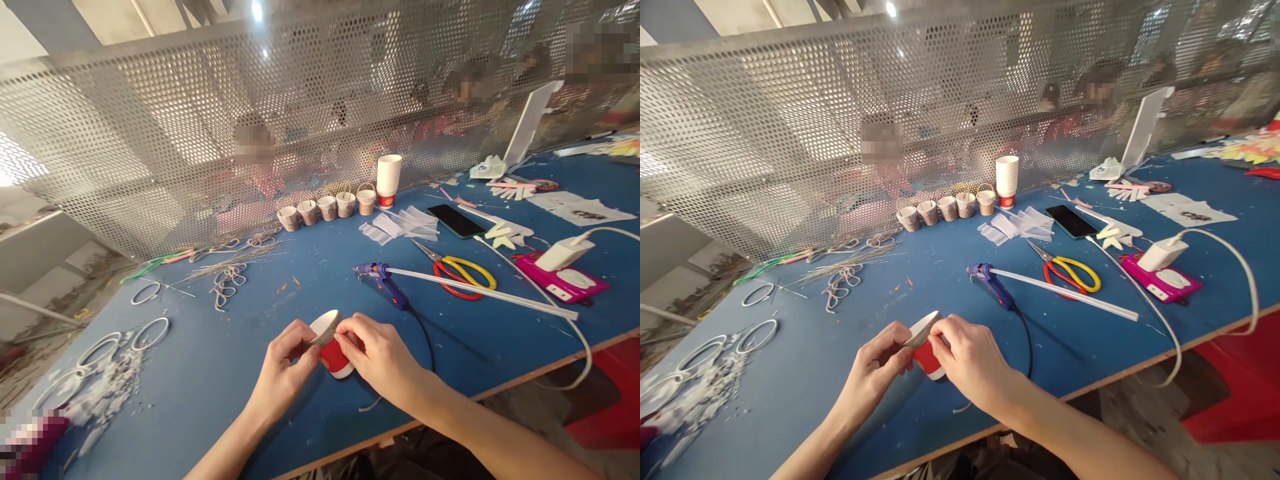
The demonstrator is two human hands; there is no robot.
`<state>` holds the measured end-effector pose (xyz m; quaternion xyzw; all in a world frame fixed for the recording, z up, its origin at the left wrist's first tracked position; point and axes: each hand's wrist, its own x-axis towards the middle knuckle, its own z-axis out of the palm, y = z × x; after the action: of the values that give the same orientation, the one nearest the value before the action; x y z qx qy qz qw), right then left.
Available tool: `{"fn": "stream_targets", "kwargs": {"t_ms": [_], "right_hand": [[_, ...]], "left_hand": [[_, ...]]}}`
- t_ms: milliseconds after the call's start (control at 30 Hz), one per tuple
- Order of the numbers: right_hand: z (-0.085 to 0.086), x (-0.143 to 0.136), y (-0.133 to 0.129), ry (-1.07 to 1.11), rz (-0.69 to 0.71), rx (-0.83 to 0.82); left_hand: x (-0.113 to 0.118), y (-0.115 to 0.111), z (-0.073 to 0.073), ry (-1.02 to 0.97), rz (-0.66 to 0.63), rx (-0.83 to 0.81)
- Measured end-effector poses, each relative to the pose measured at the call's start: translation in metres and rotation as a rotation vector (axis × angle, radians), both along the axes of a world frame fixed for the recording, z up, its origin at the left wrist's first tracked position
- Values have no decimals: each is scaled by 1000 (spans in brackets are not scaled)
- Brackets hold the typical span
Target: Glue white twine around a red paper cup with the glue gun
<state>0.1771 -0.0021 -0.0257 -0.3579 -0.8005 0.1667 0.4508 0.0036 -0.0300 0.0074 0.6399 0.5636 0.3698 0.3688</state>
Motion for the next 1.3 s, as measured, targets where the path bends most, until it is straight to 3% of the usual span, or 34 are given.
{"fn": "stream_targets", "kwargs": {"t_ms": [700, 1033, 1300], "right_hand": [[1, 7, 5, -1, -4, -30], [0, 9, 8, 16, -13, -17], [4, 13, 10, 41, 23, -37]], "left_hand": [[-7, 4, -2, -97, -80, -15], [-9, 7, -1, -221, -197, -143], [-12, 8, -10, -349, -220, -378]]}}
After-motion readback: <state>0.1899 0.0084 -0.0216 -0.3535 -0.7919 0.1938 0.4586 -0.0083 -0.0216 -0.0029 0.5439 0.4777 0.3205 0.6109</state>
